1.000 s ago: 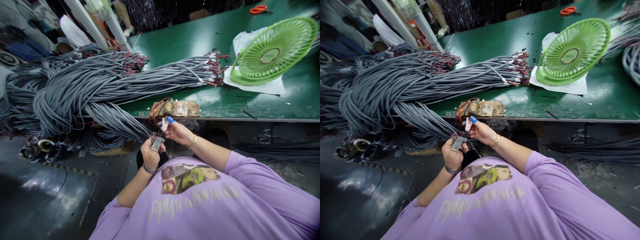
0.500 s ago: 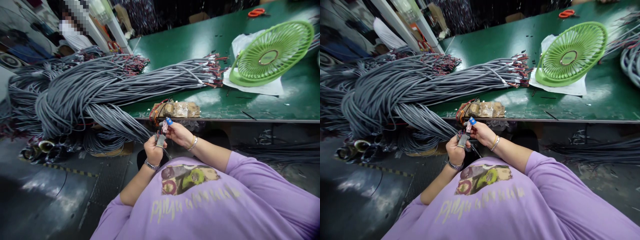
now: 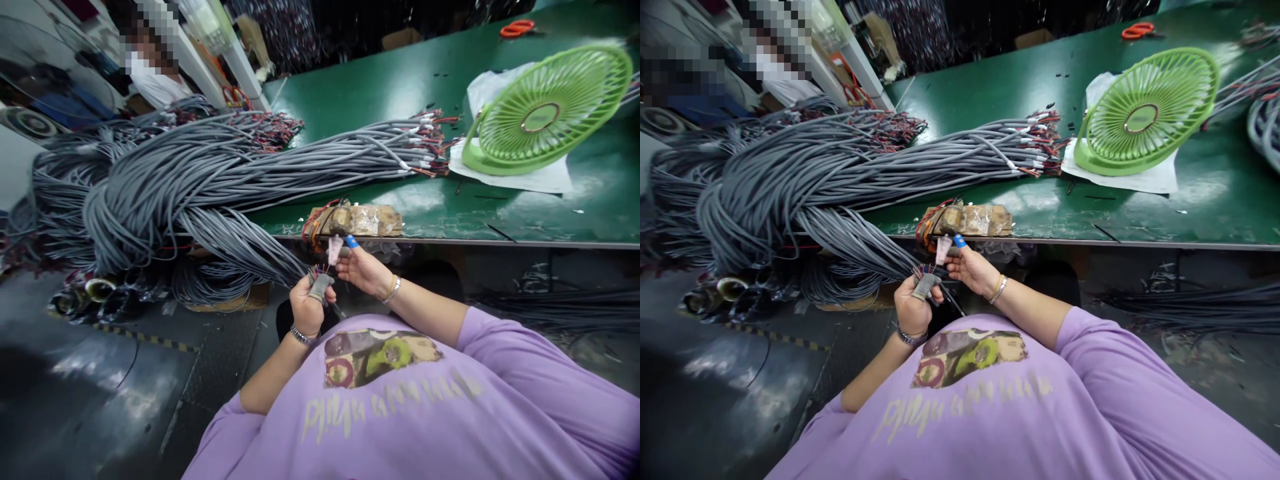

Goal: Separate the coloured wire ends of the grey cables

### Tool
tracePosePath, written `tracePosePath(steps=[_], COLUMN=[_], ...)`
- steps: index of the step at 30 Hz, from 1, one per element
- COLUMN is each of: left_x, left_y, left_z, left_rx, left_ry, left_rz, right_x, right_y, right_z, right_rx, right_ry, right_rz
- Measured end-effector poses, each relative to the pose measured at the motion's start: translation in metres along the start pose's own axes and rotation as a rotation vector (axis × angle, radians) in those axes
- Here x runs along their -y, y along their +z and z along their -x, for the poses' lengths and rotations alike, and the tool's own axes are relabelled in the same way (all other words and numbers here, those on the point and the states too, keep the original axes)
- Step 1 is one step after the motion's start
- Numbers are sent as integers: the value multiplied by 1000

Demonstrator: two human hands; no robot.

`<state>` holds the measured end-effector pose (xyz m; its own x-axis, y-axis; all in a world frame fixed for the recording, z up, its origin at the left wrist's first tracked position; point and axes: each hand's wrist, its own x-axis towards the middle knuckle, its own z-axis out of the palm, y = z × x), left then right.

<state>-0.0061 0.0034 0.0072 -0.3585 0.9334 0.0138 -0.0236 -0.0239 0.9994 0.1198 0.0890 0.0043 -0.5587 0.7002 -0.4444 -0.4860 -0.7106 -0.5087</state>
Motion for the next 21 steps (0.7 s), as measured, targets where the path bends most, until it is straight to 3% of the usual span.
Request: tracePosePath(steps=[7,11,16,19,21], left_x=[-5,-3,1,-2,-9], left_y=[-3,-2,-11,-21,-26], left_z=[3,4,-2,-23,-48], left_rx=[-5,33,164,74,-15], left_ry=[-107,-97,49,213,314], left_rz=[133,120,11,-120,-270], right_x=[2,-1,-5,-6,-5], right_y=[-29,-53,-110,-157,-182], right_z=[5,10,37,58,68], right_rx=[-90,-101,-300,-540,-666], right_ry=[15,-41,-386,-597,-715], right_rz=[23,76,299,406,256])
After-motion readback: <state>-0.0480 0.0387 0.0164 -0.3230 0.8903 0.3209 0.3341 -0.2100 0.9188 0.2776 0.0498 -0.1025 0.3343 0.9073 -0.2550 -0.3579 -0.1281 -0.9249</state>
